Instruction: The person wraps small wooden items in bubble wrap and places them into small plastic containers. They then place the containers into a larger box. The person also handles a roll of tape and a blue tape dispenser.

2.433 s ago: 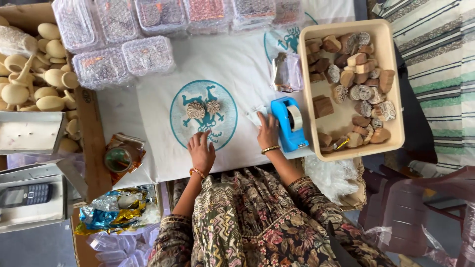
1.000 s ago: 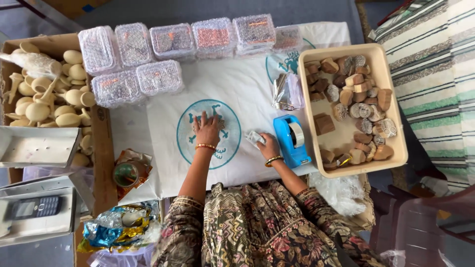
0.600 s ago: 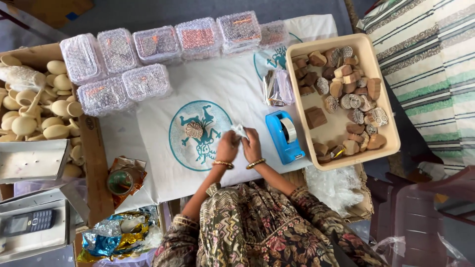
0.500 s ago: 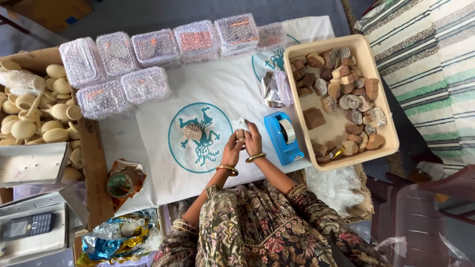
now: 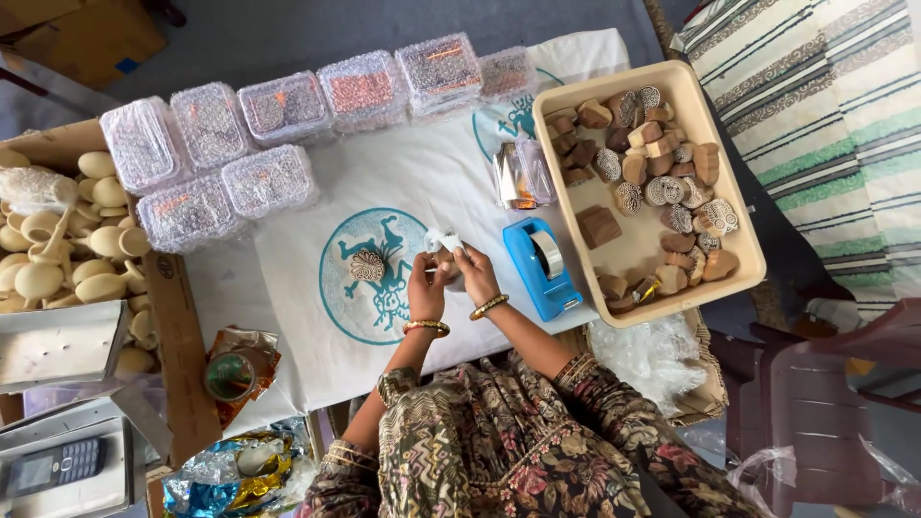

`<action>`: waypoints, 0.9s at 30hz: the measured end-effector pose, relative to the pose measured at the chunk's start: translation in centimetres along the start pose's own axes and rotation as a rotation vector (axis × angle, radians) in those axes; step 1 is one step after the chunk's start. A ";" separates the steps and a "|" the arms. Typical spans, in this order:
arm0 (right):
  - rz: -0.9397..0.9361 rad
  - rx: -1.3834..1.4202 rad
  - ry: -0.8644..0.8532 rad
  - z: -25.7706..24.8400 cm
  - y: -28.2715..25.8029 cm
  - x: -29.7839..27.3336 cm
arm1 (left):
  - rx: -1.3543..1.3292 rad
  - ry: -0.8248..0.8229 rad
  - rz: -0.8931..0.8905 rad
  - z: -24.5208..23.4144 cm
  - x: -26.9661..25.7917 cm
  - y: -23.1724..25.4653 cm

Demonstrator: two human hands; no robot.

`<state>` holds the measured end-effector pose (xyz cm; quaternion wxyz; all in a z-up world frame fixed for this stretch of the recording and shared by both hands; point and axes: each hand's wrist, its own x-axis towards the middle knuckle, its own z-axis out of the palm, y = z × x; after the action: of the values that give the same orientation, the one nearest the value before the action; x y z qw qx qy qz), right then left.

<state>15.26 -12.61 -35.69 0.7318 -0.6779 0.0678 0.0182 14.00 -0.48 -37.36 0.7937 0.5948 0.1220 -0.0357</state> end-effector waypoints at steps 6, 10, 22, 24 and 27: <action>-0.012 -0.015 0.049 0.9 -0.1 0.2 | 0.509 0.141 0.325 1.8 -0.3 5.0; 0.093 0.065 0.012 0.0 -0.5 1.7 | 0.487 0.119 0.197 1.6 -1.0 6.1; 0.200 0.387 0.069 0.1 2.2 2.3 | 0.459 -0.207 0.306 0.9 -1.3 10.1; 0.208 0.444 0.055 0.9 -0.8 1.7 | 0.451 -0.171 0.293 0.4 -0.5 8.5; 0.180 0.404 0.044 1.4 -2.4 1.0 | 0.420 -0.039 0.328 2.0 -0.8 9.0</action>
<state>16.61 -11.44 -33.38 0.8466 -0.5089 0.1460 0.0546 15.36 0.11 -28.25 0.6505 0.7574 -0.0012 0.0574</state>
